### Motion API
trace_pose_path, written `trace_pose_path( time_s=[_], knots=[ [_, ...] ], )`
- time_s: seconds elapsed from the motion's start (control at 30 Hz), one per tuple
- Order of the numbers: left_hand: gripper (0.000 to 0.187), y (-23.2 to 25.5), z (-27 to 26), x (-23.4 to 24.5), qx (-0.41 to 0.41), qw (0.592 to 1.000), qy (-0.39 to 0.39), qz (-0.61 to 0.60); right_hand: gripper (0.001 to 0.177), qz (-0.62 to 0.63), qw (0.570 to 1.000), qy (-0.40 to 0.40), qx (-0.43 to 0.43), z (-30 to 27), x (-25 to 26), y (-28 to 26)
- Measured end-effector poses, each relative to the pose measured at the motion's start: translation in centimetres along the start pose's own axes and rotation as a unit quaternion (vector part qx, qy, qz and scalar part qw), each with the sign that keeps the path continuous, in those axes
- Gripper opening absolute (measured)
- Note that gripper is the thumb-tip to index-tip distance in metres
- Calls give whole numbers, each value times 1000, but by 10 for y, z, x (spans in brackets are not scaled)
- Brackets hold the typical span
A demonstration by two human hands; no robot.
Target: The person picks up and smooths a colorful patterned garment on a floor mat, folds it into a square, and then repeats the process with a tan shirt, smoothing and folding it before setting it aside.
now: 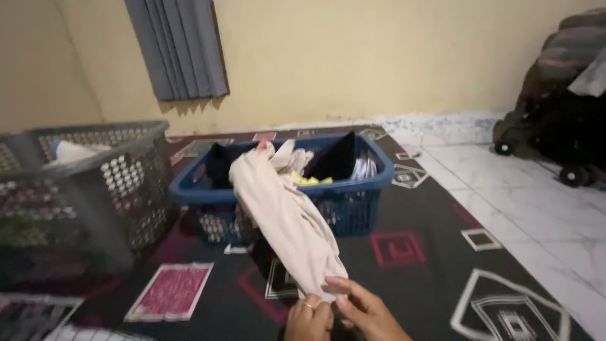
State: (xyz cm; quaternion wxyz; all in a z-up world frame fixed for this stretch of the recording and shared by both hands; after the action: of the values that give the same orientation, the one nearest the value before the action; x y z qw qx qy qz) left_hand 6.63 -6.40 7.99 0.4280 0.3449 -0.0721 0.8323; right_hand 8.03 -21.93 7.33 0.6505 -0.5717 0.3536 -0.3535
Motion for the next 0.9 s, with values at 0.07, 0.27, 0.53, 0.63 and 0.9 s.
trace_pose_path(
  time_s=[0.07, 0.27, 0.53, 0.63, 0.9],
  knots=[
    [14, 27, -25, 20, 10, 1000, 1, -12, 51, -17, 1000, -10, 18, -28, -24, 2],
    [21, 118, -55, 72, 20, 995, -50, -78, 52, 258, 964, -2, -64, -93, -80, 3],
    [31, 113, -55, 73, 158, 978, -74, -117, 59, 226, 974, 28, -11, -97, -74, 1],
    [33, 114, -56, 80, 158, 981, -27, -107, 67, 217, 976, 18, 1, -94, -70, 4],
    [25, 110, -61, 104, 175, 983, -2, -52, 44, -370, 925, 87, 4, -101, -57, -4]
  ],
)
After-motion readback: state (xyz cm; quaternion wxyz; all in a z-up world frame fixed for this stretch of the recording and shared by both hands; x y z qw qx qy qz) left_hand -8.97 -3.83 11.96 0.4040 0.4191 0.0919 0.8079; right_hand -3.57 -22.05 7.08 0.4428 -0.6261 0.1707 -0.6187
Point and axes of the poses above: each hand's wrist, its own z-axis towards the middle knuckle, its own x-axis out of the back of the hand, y = z × x, the point moved 6 cm from there along z, towards the middle knuckle, and after that the axes turned 10 degrees about -y, right-handed, at the moved point
